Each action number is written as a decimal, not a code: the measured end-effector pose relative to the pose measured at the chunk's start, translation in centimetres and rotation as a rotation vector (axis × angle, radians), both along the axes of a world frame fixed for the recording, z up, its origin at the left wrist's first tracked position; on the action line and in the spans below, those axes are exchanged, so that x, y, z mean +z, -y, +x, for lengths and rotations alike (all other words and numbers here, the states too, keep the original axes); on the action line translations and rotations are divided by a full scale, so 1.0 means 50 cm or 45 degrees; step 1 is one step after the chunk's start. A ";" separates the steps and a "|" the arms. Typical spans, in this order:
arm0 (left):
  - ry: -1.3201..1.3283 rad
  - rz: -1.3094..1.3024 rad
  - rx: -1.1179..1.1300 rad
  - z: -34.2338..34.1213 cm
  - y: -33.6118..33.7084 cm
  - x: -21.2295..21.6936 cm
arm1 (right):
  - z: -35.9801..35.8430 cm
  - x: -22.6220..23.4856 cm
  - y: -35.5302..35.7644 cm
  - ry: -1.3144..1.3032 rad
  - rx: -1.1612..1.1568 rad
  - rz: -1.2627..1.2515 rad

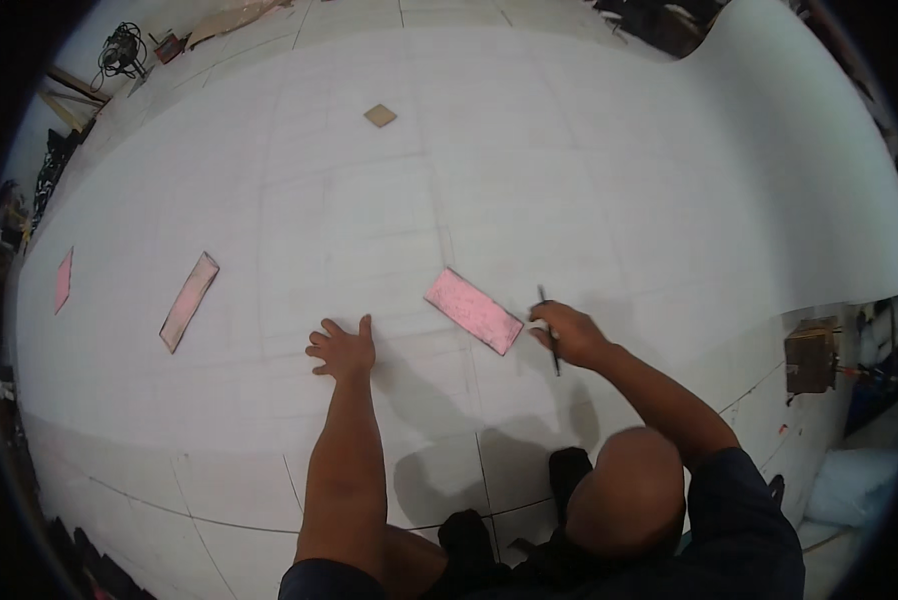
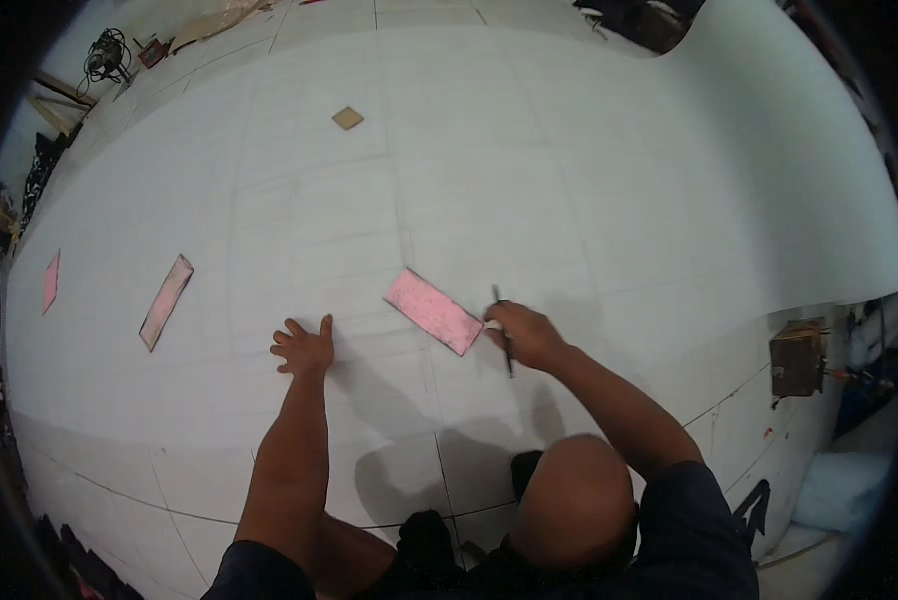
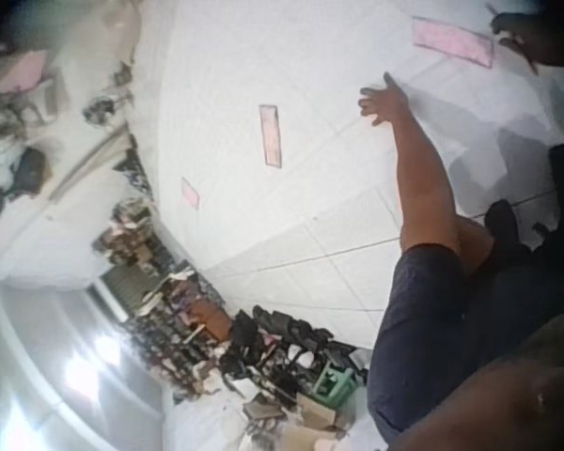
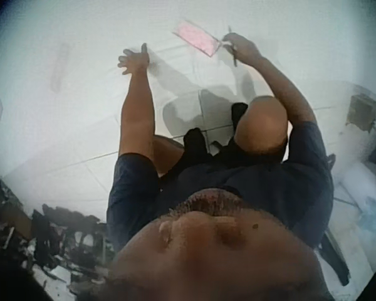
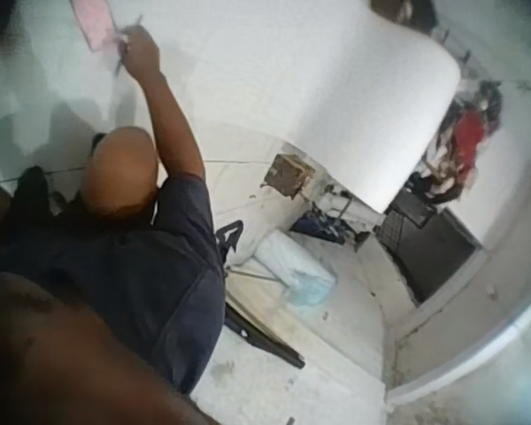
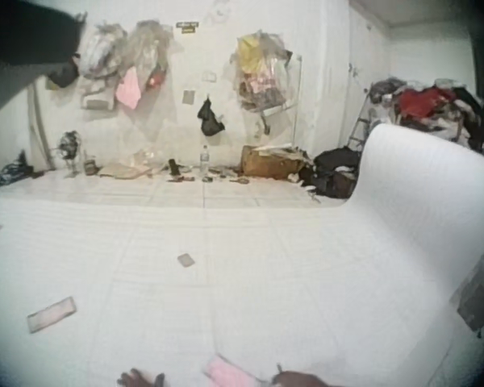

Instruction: Tracing rectangular patterns onto a large white fabric using a template and marker.

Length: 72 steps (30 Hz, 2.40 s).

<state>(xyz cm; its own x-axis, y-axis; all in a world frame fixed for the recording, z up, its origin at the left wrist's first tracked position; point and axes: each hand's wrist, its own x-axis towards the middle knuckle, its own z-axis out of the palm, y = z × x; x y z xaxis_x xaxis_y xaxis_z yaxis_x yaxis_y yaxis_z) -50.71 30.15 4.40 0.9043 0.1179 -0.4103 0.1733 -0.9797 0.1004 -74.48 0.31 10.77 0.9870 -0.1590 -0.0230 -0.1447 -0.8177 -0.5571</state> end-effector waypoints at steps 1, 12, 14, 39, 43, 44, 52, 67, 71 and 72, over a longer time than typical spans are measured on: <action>0.020 0.010 0.006 0.001 -0.001 -0.004 | 0.021 -0.030 -0.027 0.043 0.106 -0.008; 0.401 -0.381 -0.177 -0.056 -0.117 0.002 | -0.036 -0.160 -0.081 0.221 0.443 -0.108; 0.624 -0.428 -0.359 -0.136 -0.146 -0.004 | -0.089 -0.146 -0.022 0.195 0.395 -0.175; 0.515 -0.812 -1.150 -0.473 0.020 -0.004 | -0.279 -0.181 -0.134 0.357 -0.056 -0.185; 0.461 -0.841 -1.331 -0.557 0.093 -0.021 | -0.287 -0.186 -0.144 0.307 -0.041 -0.170; 0.466 -0.738 -1.322 -0.570 0.105 -0.024 | -0.289 -0.187 -0.147 0.307 -0.042 -0.178; 0.288 -0.752 -1.281 -0.569 0.119 -0.052 | -0.316 -0.179 -0.133 0.316 -0.131 -0.088; 0.361 -0.823 -1.192 -0.581 0.109 -0.066 | -0.312 -0.188 -0.122 0.269 -0.277 -0.274; 0.361 -0.811 -1.176 -0.579 0.109 -0.067 | -0.308 -0.192 -0.124 0.284 -0.288 -0.295; 0.357 -0.815 -1.178 -0.579 0.112 -0.065 | -0.309 -0.193 -0.123 0.281 -0.291 -0.298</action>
<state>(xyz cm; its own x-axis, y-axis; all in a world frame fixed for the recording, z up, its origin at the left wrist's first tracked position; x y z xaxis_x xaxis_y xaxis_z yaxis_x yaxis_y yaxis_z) -79.65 24.54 1.17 0.6054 -0.7926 0.0727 -0.6898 -0.4769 0.5447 -89.95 6.44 1.13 0.9027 -0.3512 0.2487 -0.2355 -0.8868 -0.3977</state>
